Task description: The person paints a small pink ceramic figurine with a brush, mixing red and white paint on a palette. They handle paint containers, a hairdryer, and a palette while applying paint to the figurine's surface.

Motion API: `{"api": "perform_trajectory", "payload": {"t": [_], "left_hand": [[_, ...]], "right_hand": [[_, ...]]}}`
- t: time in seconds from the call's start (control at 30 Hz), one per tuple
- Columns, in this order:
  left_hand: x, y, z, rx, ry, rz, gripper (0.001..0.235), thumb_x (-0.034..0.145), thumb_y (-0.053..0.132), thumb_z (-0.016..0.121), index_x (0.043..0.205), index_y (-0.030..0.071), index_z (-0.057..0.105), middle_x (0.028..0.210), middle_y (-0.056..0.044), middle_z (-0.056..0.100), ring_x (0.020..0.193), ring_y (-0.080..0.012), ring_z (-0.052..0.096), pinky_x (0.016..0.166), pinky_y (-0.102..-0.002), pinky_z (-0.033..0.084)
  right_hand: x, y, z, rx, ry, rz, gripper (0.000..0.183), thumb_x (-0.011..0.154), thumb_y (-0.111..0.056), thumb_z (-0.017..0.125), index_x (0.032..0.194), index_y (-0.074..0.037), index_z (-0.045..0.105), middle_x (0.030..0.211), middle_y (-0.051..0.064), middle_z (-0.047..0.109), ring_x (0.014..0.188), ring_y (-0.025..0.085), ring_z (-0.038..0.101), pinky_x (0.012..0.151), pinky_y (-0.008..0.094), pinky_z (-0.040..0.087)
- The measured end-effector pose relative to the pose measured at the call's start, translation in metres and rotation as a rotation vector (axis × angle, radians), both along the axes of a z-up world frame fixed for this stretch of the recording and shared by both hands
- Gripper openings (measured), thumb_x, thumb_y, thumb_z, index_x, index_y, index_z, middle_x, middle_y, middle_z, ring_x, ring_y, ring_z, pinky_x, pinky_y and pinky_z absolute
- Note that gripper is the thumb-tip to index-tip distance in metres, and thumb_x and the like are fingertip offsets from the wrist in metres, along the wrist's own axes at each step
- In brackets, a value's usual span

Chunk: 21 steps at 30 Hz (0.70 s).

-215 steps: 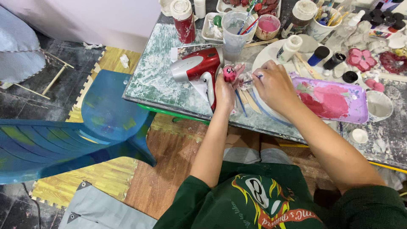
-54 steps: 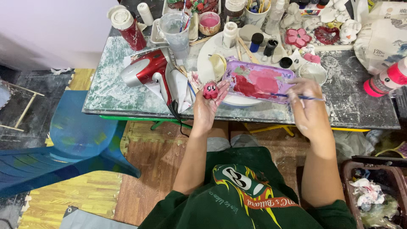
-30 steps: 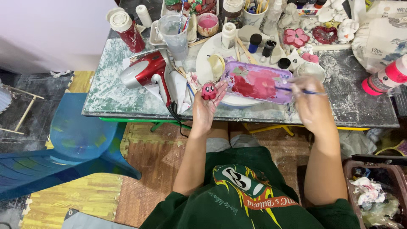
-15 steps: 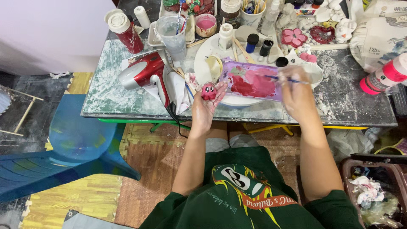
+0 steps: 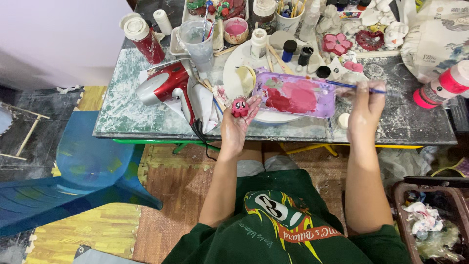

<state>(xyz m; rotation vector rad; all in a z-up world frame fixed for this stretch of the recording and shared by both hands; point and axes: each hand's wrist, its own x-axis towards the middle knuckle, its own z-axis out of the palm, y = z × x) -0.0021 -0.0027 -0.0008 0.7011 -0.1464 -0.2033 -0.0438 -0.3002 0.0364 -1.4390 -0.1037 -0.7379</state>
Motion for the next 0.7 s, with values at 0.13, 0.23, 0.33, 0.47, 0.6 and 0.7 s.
{"api": "perform_trajectory", "payload": {"t": [0.13, 0.23, 0.33, 0.47, 0.6, 0.7], "left_hand": [[-0.002, -0.002, -0.002, 0.049, -0.002, 0.032, 0.056, 0.108, 0.027, 0.014, 0.139, -0.01, 0.042, 0.137, -0.031, 0.057, 0.132, -0.0403, 0.058, 0.114, -0.046, 0.048], [0.001, -0.004, -0.008, 0.024, 0.009, 0.048, 0.055, 0.109, 0.028, 0.016, 0.139, -0.01, 0.042, 0.136, -0.031, 0.057, 0.131, -0.0406, 0.058, 0.114, -0.047, 0.047], [0.006, -0.004, -0.016, -0.043, 0.04, 0.051, 0.054, 0.11, 0.03, 0.019, 0.138, -0.01, 0.042, 0.137, -0.031, 0.057, 0.132, -0.0414, 0.057, 0.115, -0.048, 0.046], [0.005, -0.003, -0.018, -0.087, 0.065, 0.053, 0.052, 0.11, 0.033, 0.023, 0.137, -0.007, 0.043, 0.138, -0.03, 0.057, 0.132, -0.0427, 0.056, 0.115, -0.049, 0.046], [0.003, -0.004, -0.01, -0.098, 0.118, 0.038, 0.051, 0.108, 0.033, 0.025, 0.135, -0.005, 0.045, 0.137, -0.03, 0.057, 0.132, -0.0439, 0.056, 0.113, -0.049, 0.047], [0.002, -0.005, -0.001, -0.105, 0.126, 0.006, 0.053, 0.108, 0.035, 0.024, 0.135, -0.006, 0.046, 0.137, -0.029, 0.058, 0.133, -0.0428, 0.057, 0.112, -0.048, 0.047]], "right_hand": [[0.003, -0.003, -0.041, 0.332, -0.008, 0.111, 0.014, 0.123, -0.014, 0.049, 0.11, -0.01, 0.048, 0.108, 0.006, 0.059, 0.103, 0.016, 0.059, 0.102, 0.035, 0.049], [0.015, 0.009, -0.056, 0.381, -0.076, 0.087, 0.009, 0.118, -0.015, 0.05, 0.111, -0.01, 0.049, 0.113, 0.008, 0.063, 0.112, 0.018, 0.059, 0.105, 0.04, 0.045], [0.021, 0.019, -0.044, 0.373, -0.081, 0.092, 0.006, 0.112, -0.015, 0.051, 0.113, -0.009, 0.05, 0.121, 0.012, 0.066, 0.115, 0.019, 0.062, 0.108, 0.038, 0.048], [0.007, 0.021, -0.024, 0.051, -0.136, -0.008, 0.003, 0.114, -0.007, 0.051, 0.113, -0.008, 0.048, 0.116, 0.014, 0.068, 0.106, 0.019, 0.068, 0.098, 0.036, 0.056], [-0.007, 0.011, -0.019, -0.203, -0.033, -0.08, 0.011, 0.107, 0.004, 0.065, 0.111, -0.003, 0.057, 0.111, 0.013, 0.068, 0.103, 0.017, 0.066, 0.092, 0.032, 0.054], [-0.011, 0.01, -0.015, -0.462, 0.001, -0.151, 0.014, 0.096, 0.004, 0.075, 0.106, -0.002, 0.068, 0.112, 0.011, 0.071, 0.107, 0.02, 0.066, 0.097, 0.036, 0.053]]}}
